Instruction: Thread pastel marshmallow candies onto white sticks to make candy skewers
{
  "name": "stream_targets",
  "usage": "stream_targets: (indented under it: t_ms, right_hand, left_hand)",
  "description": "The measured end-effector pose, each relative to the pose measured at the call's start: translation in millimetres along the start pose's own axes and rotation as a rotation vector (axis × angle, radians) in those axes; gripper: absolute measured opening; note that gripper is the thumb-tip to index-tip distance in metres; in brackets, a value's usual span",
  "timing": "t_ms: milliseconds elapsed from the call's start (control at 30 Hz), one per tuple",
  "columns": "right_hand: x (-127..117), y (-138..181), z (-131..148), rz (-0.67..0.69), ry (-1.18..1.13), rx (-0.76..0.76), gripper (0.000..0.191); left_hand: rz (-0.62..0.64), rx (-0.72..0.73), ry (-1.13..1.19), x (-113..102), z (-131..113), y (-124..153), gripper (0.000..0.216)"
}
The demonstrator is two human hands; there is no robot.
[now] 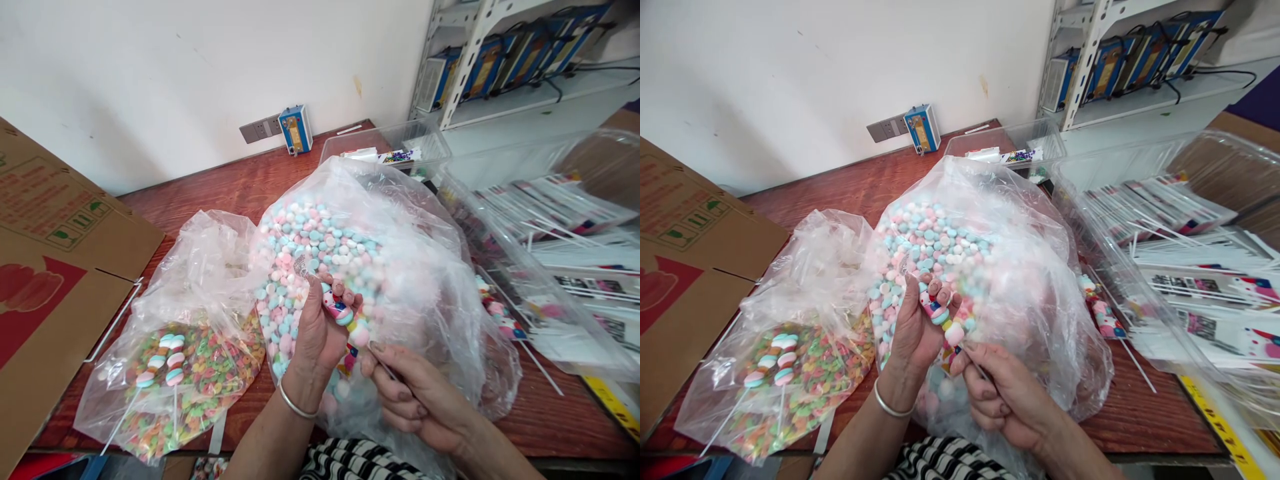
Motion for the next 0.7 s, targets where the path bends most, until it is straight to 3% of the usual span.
stream_targets:
  t_ms: [67,133,233,333,400,700]
  right_hand:
    - [3.9,-1.1,-3.2,0.038,-0.088,-0.007,0.036]
    - [-4.7,0.2,5.0,-0.051,0.07,-0.11,0.038]
    - [-12.6,12.3,33.9,-0.298,0.754,-0.315,0.034]
    - [9.9,29.2,53.6,-0.514,1.496,-0.554,0.022]
    - [23.5,33.4,52.4,-0.565,1.767,-0.645,0.018]
    - [33.3,35.4,42.3,-0.635,2.179,-0.744,0.022]
  left_hand:
    - [0.014,-0.02,-0.014,1.6,0.3,0.3,0.023]
    - [-0.002,-0.027,-0.044,2.1,-0.6,0.9,0.022]
    - [-0.064,-0.024,-0.08,1.3,-2.4,1.7,0.02]
    - [-0.123,-0.009,-0.09,1.3,-2.0,3.0,0.02]
    - [-0.144,0.015,-0.09,2.0,-0.8,4.6,0.021]
    - [-0.246,-0.033,0.019,-5.7,7.7,9.9,0.027]
Point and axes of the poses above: each hand's wrist, its own y-axis away from the middle knuckle, its own x-axis out of the palm, z = x × y, the point moved 8 cm from there along -y, towards the middle knuckle, and after that the axes turned 15 degrees about z, right-handed, at the moved point
